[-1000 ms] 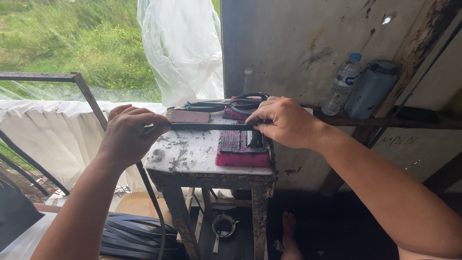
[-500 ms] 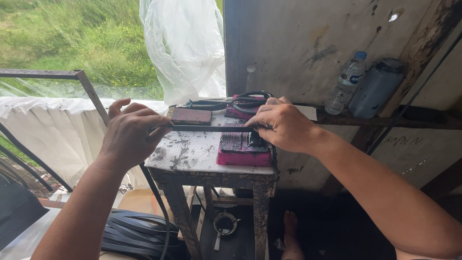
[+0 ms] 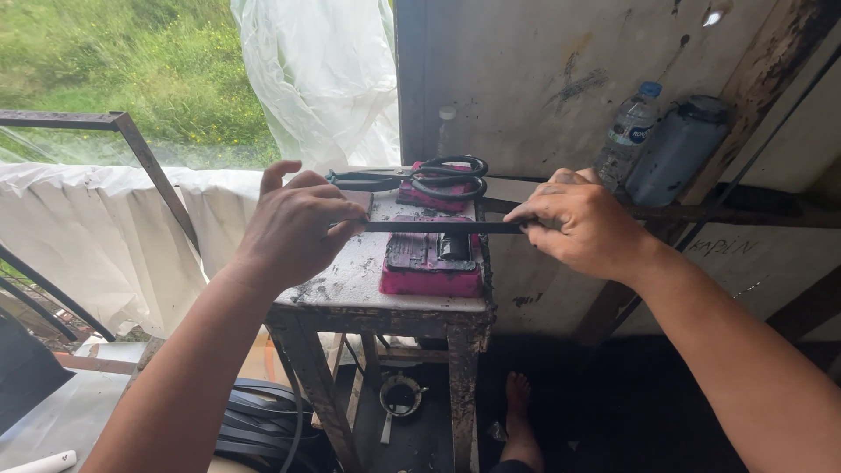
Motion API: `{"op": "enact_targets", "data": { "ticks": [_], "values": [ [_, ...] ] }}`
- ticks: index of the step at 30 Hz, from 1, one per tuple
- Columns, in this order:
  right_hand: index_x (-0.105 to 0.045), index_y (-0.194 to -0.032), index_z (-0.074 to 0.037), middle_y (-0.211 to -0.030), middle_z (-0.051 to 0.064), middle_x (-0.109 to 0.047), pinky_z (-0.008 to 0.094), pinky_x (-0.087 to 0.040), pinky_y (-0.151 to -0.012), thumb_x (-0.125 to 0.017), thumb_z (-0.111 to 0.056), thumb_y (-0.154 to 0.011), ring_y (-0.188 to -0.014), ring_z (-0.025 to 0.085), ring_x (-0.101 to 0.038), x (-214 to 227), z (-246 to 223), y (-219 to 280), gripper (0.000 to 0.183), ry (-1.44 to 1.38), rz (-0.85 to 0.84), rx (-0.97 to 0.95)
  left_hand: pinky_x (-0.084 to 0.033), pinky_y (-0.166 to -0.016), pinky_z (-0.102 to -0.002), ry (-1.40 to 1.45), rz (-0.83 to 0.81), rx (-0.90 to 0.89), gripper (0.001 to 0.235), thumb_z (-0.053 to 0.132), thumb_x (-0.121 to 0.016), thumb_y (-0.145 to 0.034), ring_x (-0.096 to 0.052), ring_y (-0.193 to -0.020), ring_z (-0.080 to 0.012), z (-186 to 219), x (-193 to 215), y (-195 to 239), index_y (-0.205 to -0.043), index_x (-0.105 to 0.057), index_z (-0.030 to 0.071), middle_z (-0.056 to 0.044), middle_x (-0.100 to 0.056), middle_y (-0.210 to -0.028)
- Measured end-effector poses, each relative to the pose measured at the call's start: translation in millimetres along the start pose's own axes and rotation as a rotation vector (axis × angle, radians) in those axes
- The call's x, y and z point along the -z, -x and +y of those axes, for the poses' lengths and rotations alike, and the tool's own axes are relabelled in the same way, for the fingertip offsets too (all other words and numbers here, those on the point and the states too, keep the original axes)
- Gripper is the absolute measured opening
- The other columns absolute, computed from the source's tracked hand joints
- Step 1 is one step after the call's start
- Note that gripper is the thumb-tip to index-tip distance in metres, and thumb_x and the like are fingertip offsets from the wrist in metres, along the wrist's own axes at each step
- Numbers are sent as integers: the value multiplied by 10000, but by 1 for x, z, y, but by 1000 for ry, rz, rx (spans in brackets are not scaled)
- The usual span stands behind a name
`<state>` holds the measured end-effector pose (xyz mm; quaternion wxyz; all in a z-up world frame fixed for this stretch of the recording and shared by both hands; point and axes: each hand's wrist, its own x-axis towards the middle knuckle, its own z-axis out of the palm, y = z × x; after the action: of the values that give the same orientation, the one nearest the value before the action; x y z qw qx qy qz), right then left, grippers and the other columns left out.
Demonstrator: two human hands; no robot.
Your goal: Applying edge paint to long leather strips using a manual applicator and hanging them on a line to dry.
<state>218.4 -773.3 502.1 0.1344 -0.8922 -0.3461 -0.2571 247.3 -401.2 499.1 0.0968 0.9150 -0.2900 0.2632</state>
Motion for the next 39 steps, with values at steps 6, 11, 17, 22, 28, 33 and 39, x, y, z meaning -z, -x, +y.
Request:
{"op": "enact_targets", "data": {
  "ticks": [6, 11, 17, 22, 28, 33, 39],
  "values": [
    [-790, -994, -100, -841, 50, -757, 393, -398, -874, -692, -97, -855, -863, 212, -649, 18, -3, 17, 169, 32, 26, -45, -218, -1214, -527, 34, -10, -53, 117, 241, -762, -893, -679, -1073, -164, 22, -3, -13, -971, -813, 312, 41, -774, -832],
    [-808, -984, -145, -878, 8, -759, 397, -361, -953, -735, -85, -828, -943, 194, -653, 22, 12, 37, 183, 34, 53, -142, -260, -1124, -510, 59, 43, -207, 113, 251, -717, -934, -650, -936, -186, 27, -14, -24, -847, -780, 287, 69, -719, -749],
    [-823, -1015, -207, -954, -40, -762, 392, -368, -1046, -772, -86, -819, -1013, 169, -660, 33, 24, 57, 235, 69, 79, -218, -278, -1061, -501, 124, 100, -322, 115, 281, -727, -929, -633, -882, -208, 42, -25, -36, -840, -796, 256, 89, -764, -848],
    [-827, -1028, -197, -980, -37, -774, 404, -381, -1068, -768, -90, -850, -1032, 168, -660, 41, 30, 65, 216, 65, 65, -278, -294, -1049, -496, 154, 69, -299, 100, 330, -758, -917, -656, -929, -202, 54, -28, -46, -919, -824, 255, 71, -788, -923],
    [-830, -1015, -213, -1095, -25, -780, 411, -345, -1112, -700, -198, -883, -1138, 165, -650, 51, 25, 52, 186, 73, -68, -413, -354, -969, -447, 190, -66, -222, 160, 342, -687, -968, -673, -885, -183, 67, -16, -55, -1009, -812, 251, 68, -740, -887],
    [-785, -1071, -111, -1041, 75, -761, 445, -430, -954, -687, -149, -902, -1029, 267, -690, 50, -22, 20, 199, 194, 63, -43, -423, -1058, -431, 246, -97, -145, 130, 172, -700, -950, -728, -845, -164, 88, 14, -49, -1038, -796, 165, -19, -777, -858],
    [-779, -1090, -172, -978, -11, -753, 439, -357, -997, -682, -162, -901, -1057, 196, -650, 8, -44, -17, 213, 221, -28, 6, -417, -1081, -449, 289, -84, -126, 152, 217, -705, -961, -736, -862, -189, 89, 14, -47, -1071, -792, 159, -39, -769, -873]
  ]
}}
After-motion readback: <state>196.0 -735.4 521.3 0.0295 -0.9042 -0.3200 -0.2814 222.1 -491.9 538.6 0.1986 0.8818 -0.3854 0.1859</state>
